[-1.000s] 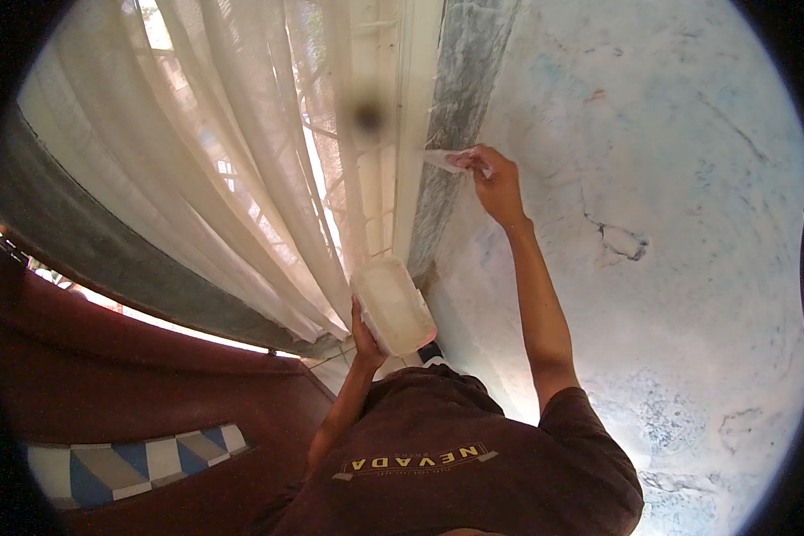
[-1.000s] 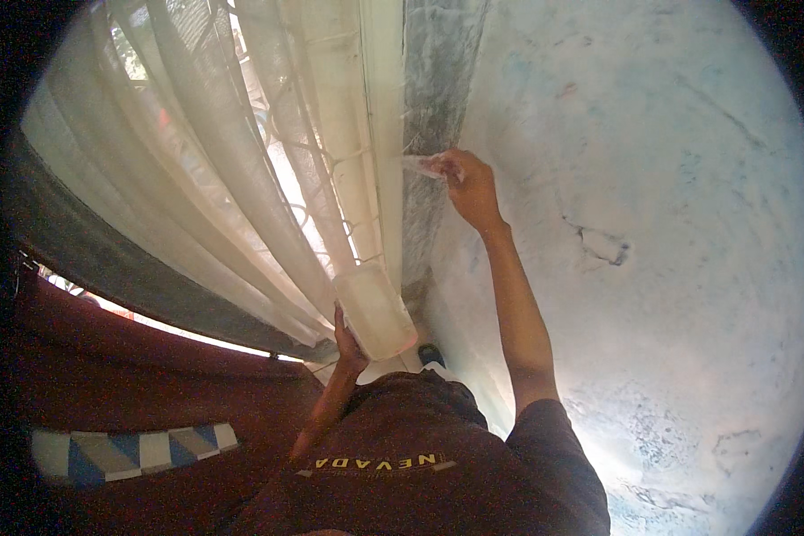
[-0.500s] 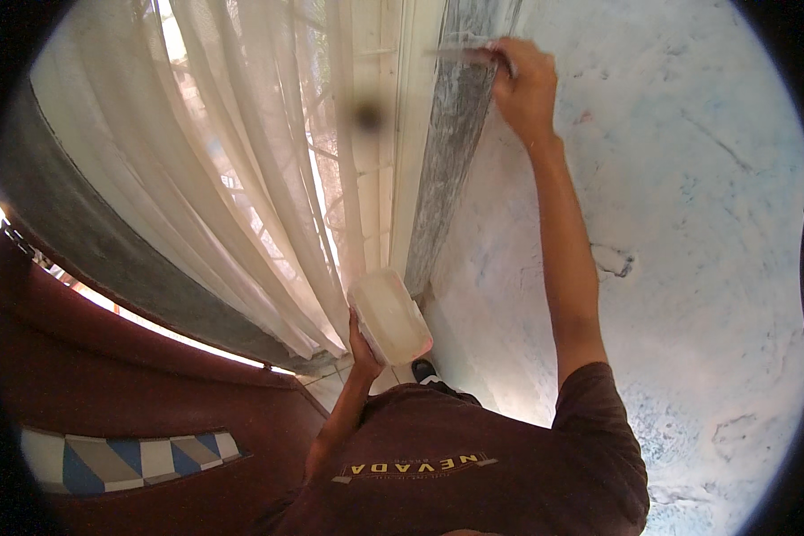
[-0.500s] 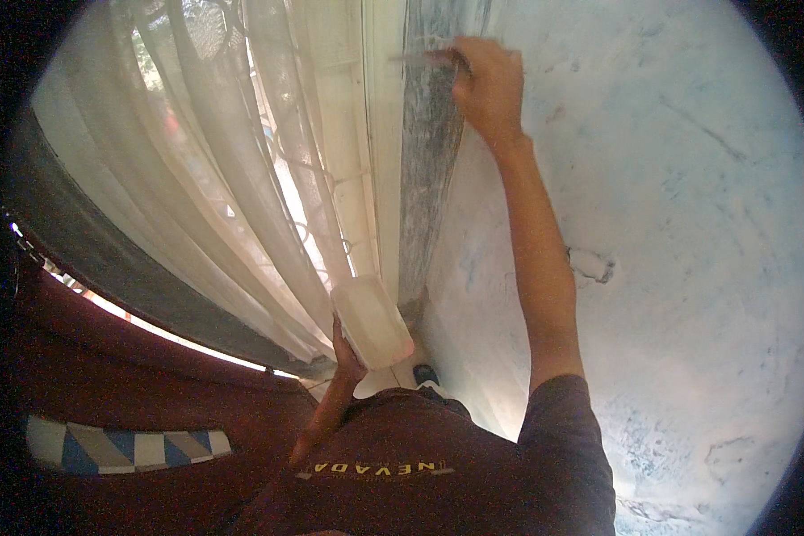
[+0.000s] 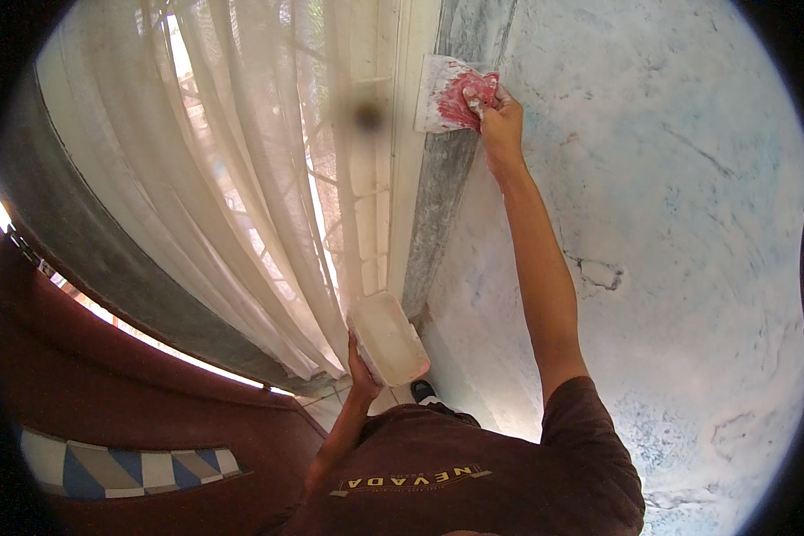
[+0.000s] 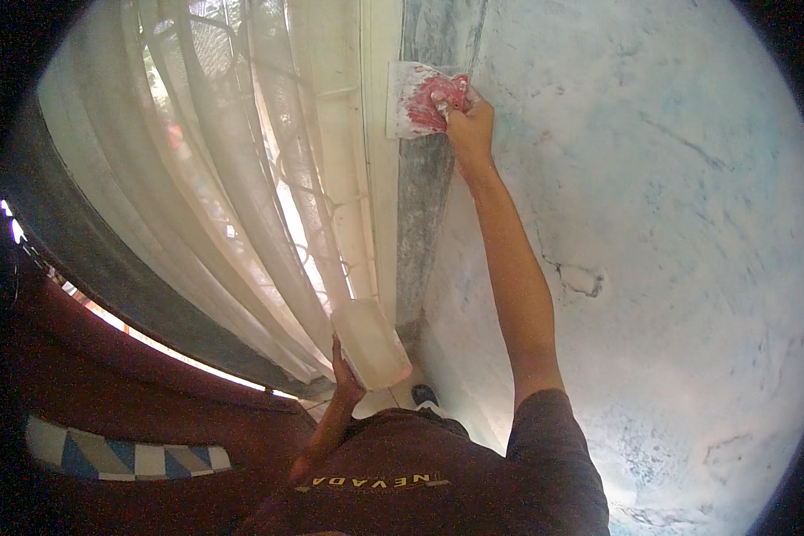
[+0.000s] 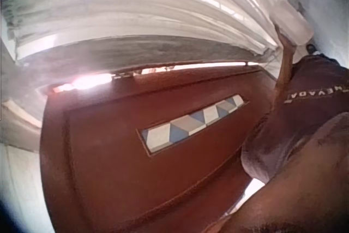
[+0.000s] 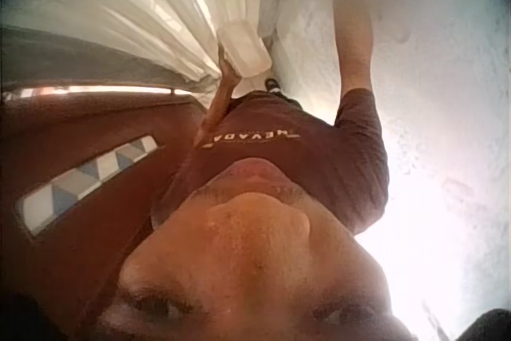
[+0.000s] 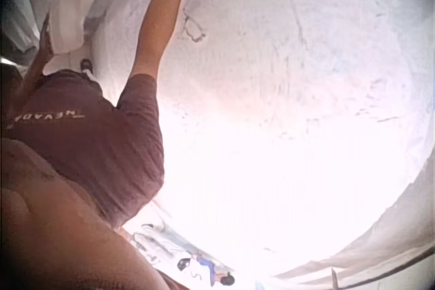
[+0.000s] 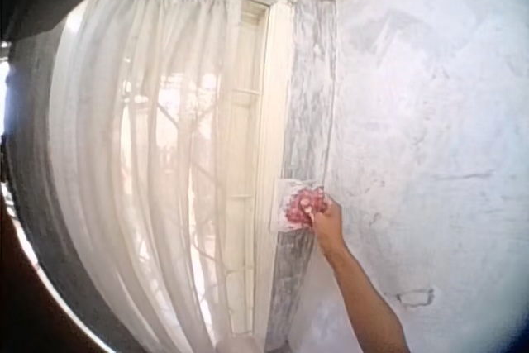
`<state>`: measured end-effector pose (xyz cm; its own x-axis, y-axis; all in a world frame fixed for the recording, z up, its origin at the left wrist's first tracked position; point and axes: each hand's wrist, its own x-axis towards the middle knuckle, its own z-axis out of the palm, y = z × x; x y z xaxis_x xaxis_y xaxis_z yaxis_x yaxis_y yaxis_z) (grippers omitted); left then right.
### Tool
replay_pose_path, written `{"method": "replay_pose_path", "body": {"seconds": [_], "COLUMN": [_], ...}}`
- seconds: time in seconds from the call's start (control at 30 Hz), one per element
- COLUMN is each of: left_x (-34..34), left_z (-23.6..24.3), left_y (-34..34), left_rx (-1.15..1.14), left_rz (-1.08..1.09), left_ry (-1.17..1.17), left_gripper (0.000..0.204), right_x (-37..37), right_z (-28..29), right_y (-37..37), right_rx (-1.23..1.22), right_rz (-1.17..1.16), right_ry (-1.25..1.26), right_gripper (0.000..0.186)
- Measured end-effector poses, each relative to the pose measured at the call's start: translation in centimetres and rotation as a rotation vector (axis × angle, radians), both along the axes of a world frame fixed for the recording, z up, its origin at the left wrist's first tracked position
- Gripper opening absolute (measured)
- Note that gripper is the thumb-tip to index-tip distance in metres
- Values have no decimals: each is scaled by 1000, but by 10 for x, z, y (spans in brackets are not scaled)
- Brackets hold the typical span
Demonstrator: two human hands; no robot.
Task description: The person applies a mixture of white and pink paste to a wall using a spatula. They scoop the paste from a white container and spread it across the wall surface next to a window.
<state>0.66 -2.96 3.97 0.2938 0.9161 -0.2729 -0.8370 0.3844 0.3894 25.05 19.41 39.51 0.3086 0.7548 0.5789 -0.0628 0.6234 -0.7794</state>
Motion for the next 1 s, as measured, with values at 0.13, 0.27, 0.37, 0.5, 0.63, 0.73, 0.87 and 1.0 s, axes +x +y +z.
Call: {"method": "replay_pose_path", "body": {"seconds": [0.13,0.27,0.37,0.5,0.63,0.73,0.87,1.0], "left_x": [0,-8,-13,-12,-16,-11,-11,-6], "left_z": [7,-8,-13,-8,-12,-8,-4,7], "left_y": [-3,1,-1,1,3,4,6,2], "left_rx": [61,28,19,4,10,61,35,16], "left_rz": [48,40,46,85,97,35,26,-5], "left_ry": [72,23,7,42,53,8,6,39], "left_gripper": [75,74,74,74,74,74,77,76], "right_x": [8,-9,-22,-7,-8,14,13,12], "right_z": [-8,-18,-17,-16,-3,-16,35,106], "right_y": [22,16,-17,-35,-59,-26,-14,-21], "right_rx": [-28,64,44,160,241,400,456,594], "right_rz": [-50,-353,-808,-733,-245,-367,-448,-631], "right_ry": [83,31,-135,-272,-752,-1071,-1046,-895], "right_gripper": [19,20,21,22,21,25,27,17]}}
